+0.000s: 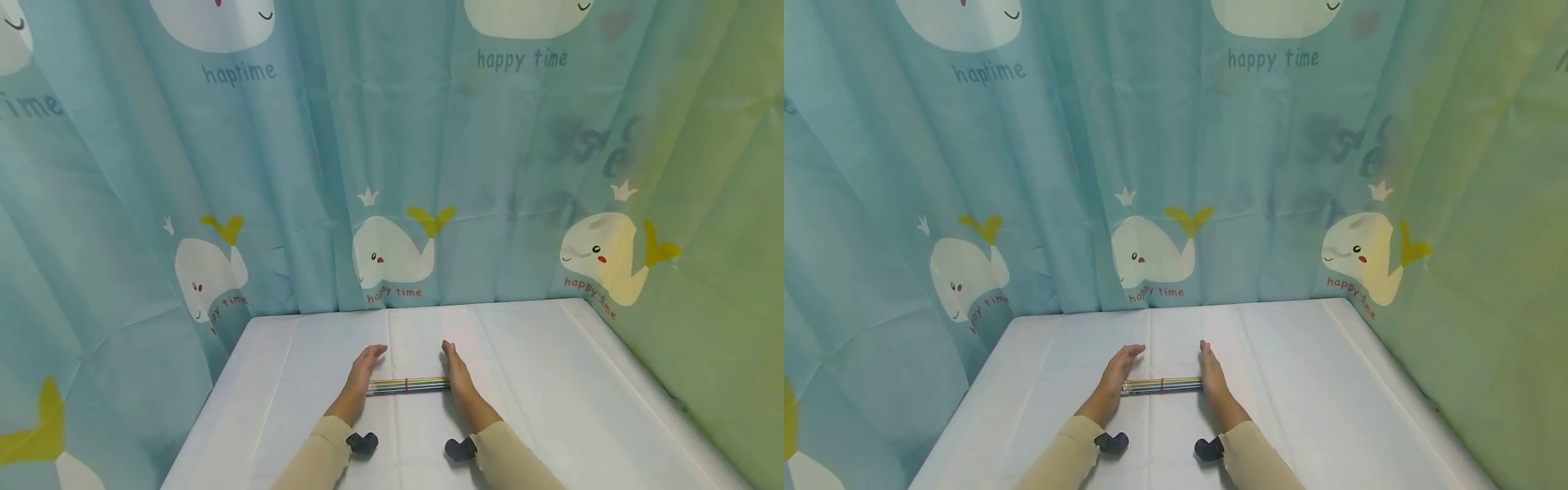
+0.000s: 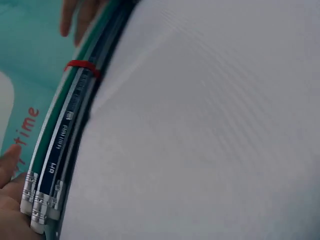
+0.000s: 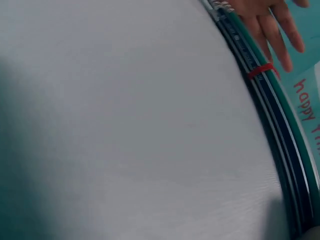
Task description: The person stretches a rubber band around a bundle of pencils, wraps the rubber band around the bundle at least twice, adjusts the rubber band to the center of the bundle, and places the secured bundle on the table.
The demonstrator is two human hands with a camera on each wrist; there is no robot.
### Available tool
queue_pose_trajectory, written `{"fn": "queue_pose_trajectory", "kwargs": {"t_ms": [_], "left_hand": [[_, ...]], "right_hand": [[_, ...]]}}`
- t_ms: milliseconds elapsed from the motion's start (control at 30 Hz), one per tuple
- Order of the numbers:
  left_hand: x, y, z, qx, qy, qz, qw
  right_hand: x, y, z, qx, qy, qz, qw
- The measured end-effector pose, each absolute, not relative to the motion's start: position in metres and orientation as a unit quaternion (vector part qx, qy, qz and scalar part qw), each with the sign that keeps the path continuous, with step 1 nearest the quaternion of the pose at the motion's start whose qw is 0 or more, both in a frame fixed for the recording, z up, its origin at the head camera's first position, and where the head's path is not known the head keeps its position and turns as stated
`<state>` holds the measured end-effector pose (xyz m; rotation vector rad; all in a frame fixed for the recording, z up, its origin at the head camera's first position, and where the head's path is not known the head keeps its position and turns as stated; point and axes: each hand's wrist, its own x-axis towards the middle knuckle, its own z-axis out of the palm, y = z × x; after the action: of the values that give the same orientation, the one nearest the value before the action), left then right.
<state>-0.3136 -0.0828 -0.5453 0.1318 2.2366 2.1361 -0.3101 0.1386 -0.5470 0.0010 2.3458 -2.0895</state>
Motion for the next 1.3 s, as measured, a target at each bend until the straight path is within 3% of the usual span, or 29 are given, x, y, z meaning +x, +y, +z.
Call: {"fn": "queue_pose_trajectory", "kwargs": {"t_ms": [267, 467, 733, 1000, 1300], "left_hand": [[-0.316, -0.079, -0.549, 0.017, 0.631, 0.776, 0.01], [-0.32, -0.073, -0.543, 0.017, 0.702, 0.712, -0.004], [-0.317, -0.089, -0.543, -0.016, 0.715, 0.698, -0.033], [-0.308, -0.076, -0.554, 0.002, 0.735, 0.673, -0.076], [-0.307, -0.071, -0.556, 0.083, 0.773, 0.629, -0.003]], "right_hand": [[-0.307, 0.13, -0.546, -0.047, 0.789, -0.612, -0.002], [-0.31, 0.139, -0.545, -0.056, 0.805, -0.59, -0.021], [-0.319, 0.156, -0.536, 0.039, 0.615, -0.788, -0.005], [-0.315, 0.145, -0.543, 0.033, 0.554, -0.832, -0.011], [-0.316, 0.129, -0.549, 0.04, 0.636, -0.769, -0.038]]}}
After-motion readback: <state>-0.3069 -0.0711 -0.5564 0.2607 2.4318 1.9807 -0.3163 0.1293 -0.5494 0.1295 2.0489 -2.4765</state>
